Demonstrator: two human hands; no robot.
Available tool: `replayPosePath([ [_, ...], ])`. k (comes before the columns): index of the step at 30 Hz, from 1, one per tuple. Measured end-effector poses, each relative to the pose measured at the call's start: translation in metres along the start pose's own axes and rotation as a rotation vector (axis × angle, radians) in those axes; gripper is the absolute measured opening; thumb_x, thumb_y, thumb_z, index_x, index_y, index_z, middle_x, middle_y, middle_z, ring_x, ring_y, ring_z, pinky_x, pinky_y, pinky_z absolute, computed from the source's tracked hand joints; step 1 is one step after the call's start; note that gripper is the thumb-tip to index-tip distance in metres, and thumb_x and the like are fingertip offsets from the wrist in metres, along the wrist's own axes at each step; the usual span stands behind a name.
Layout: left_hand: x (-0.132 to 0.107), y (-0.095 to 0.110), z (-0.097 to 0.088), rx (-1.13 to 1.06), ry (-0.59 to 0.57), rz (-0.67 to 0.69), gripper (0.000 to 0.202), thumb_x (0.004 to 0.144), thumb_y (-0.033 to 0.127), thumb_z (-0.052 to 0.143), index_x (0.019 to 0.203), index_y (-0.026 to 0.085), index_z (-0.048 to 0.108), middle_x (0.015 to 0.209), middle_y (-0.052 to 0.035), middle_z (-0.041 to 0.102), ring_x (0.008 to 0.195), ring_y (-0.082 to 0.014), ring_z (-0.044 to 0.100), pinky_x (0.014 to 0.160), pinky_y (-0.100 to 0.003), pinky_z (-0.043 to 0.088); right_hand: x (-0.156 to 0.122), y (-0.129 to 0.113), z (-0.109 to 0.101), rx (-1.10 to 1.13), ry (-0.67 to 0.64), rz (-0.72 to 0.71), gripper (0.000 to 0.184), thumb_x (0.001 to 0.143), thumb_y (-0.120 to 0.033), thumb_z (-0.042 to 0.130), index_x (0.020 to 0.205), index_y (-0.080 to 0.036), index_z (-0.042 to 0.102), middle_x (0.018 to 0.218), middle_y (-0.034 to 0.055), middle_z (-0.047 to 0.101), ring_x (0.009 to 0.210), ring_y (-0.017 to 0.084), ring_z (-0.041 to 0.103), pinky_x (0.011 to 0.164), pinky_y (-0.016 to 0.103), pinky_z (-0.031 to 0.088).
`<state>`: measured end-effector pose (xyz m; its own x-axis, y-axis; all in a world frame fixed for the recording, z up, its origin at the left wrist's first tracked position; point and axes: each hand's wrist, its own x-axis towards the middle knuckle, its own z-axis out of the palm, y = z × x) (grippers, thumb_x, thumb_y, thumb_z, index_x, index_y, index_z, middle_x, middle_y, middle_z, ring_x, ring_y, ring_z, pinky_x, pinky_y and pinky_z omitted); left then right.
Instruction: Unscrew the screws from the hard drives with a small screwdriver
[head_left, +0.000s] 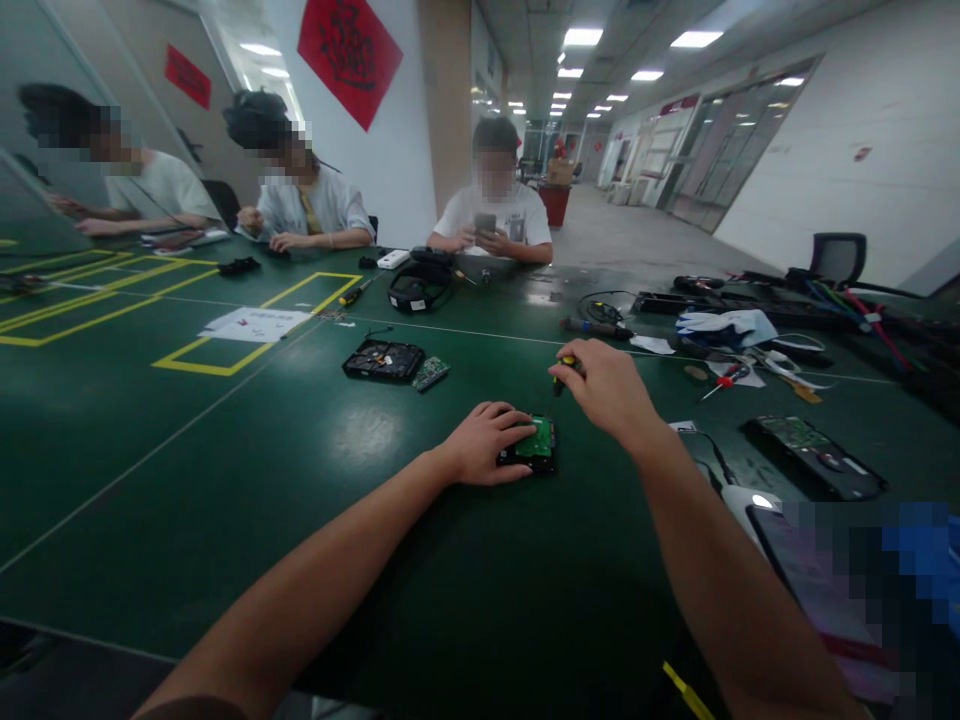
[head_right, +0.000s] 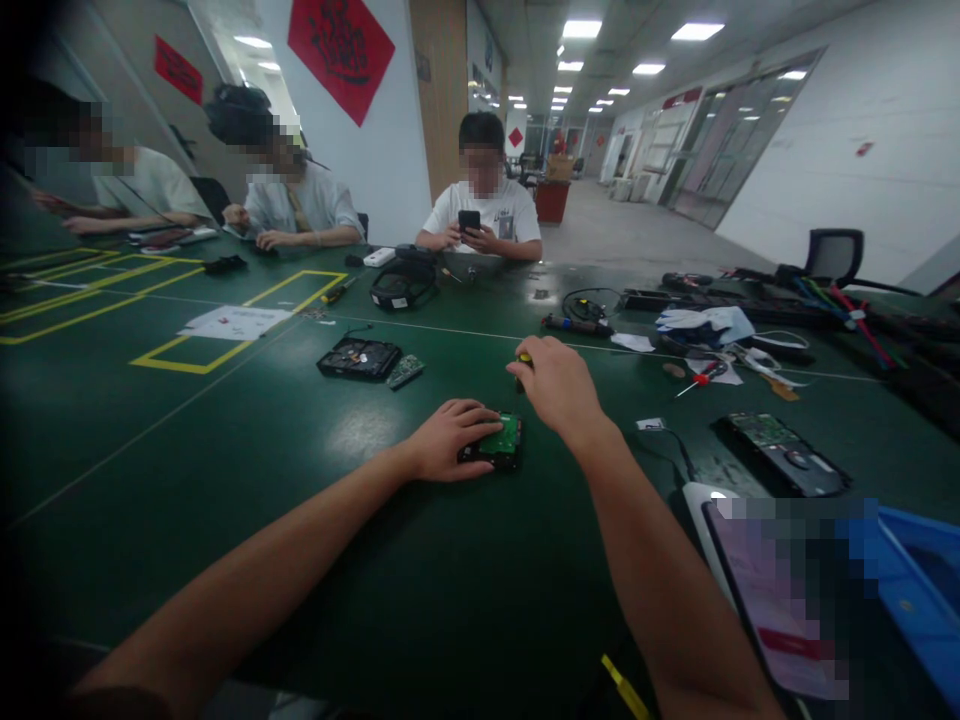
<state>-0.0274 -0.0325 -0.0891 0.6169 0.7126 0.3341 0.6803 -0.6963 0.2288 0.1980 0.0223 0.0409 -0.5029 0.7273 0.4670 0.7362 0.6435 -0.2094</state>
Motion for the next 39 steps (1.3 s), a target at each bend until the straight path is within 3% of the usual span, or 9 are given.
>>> replayPosePath([
  [5,0.001,0.0,0.0,0.002,0.007,0.003,0.07,0.091,0.065,0.062,0.15,0.028,0.054,0.147,-0.0098,0.058,0.135,-0.0367,0.048,0.113,-0.056,0.036,0.0,0.002,0.005,-0.075,0.038,0.057,0.027,0.097,-0.046,0.065,0.095,-0.02,0.072,0.092,0.0104,0.07,0.083,0.026,0.064,0.076,0.038,0.048],
  [9,0.001,0.002,-0.002,0.002,0.009,0.011,0.069,0.092,0.065,0.061,0.149,0.027,0.055,0.146,-0.0094,0.059,0.134,-0.036,0.049,0.113,-0.056,0.037,0.0,0.004,0.002,0.0,0.002,-0.022,0.019,0.098,-0.029,0.061,0.108,-0.019,0.074,0.107,0.0114,0.074,0.098,0.027,0.068,0.09,0.041,0.05],
  [11,0.001,0.002,-0.002,0.006,0.009,0.011,0.069,0.091,0.065,0.061,0.149,0.027,0.055,0.146,-0.0093,0.059,0.133,-0.0359,0.049,0.113,-0.056,0.037,0.0,0.005,0.001,0.079,-0.036,-0.067,0.024,0.097,-0.02,0.059,0.116,-0.019,0.074,0.114,0.0107,0.075,0.103,0.027,0.069,0.095,0.041,0.051],
  [17,-0.003,0.003,-0.002,0.011,0.001,0.013,0.069,0.091,0.065,0.062,0.149,0.029,0.055,0.147,-0.0095,0.058,0.134,-0.0363,0.049,0.113,-0.056,0.037,-0.002,0.007,-0.005,0.168,-0.126,-0.031,0.04,0.097,-0.016,0.048,0.129,-0.018,0.071,0.104,0.0105,0.078,0.09,0.025,0.074,0.088,0.042,0.055],
  [20,-0.004,0.003,-0.003,0.009,-0.003,0.017,0.07,0.091,0.065,0.062,0.15,0.028,0.054,0.148,-0.0098,0.058,0.135,-0.0368,0.049,0.112,-0.056,0.038,-0.003,0.009,-0.008,0.161,-0.128,-0.029,0.036,0.096,-0.017,0.05,0.124,-0.02,0.072,0.092,0.008,0.078,0.088,0.026,0.074,0.087,0.041,0.055],
  [25,-0.005,0.004,-0.005,0.002,-0.005,0.025,0.069,0.092,0.065,0.061,0.15,0.028,0.054,0.148,-0.0095,0.057,0.136,-0.0365,0.048,0.113,-0.055,0.038,-0.002,0.006,-0.008,0.031,-0.048,-0.051,0.023,0.095,-0.02,0.057,0.112,-0.021,0.073,0.102,0.0097,0.077,0.095,0.028,0.071,0.089,0.042,0.052],
  [28,-0.004,0.005,-0.005,0.007,0.0,0.026,0.069,0.092,0.065,0.06,0.149,0.027,0.054,0.148,-0.0098,0.057,0.135,-0.0364,0.048,0.113,-0.055,0.037,-0.002,0.004,-0.004,-0.048,-0.018,-0.014,0.015,0.096,-0.03,0.064,0.103,-0.02,0.073,0.097,0.0105,0.075,0.091,0.028,0.069,0.084,0.041,0.051],
  [33,-0.004,0.004,-0.004,0.006,0.001,0.022,0.07,0.091,0.066,0.061,0.148,0.027,0.055,0.147,-0.0106,0.058,0.134,-0.0368,0.05,0.112,-0.056,0.038,-0.001,-0.001,0.004,-0.159,0.052,0.081,0.031,0.099,-0.048,0.061,0.094,-0.02,0.073,0.09,0.0119,0.072,0.084,0.028,0.067,0.077,0.04,0.049],
  [39,-0.004,0.005,-0.003,0.008,-0.003,0.024,0.069,0.092,0.065,0.061,0.149,0.026,0.055,0.148,-0.0106,0.058,0.134,-0.0367,0.05,0.114,-0.056,0.037,-0.001,-0.005,0.005,0.056,-0.024,-0.076,0.025,0.099,-0.02,0.056,0.116,-0.019,0.074,0.116,0.0122,0.075,0.107,0.027,0.069,0.099,0.041,0.049],
])
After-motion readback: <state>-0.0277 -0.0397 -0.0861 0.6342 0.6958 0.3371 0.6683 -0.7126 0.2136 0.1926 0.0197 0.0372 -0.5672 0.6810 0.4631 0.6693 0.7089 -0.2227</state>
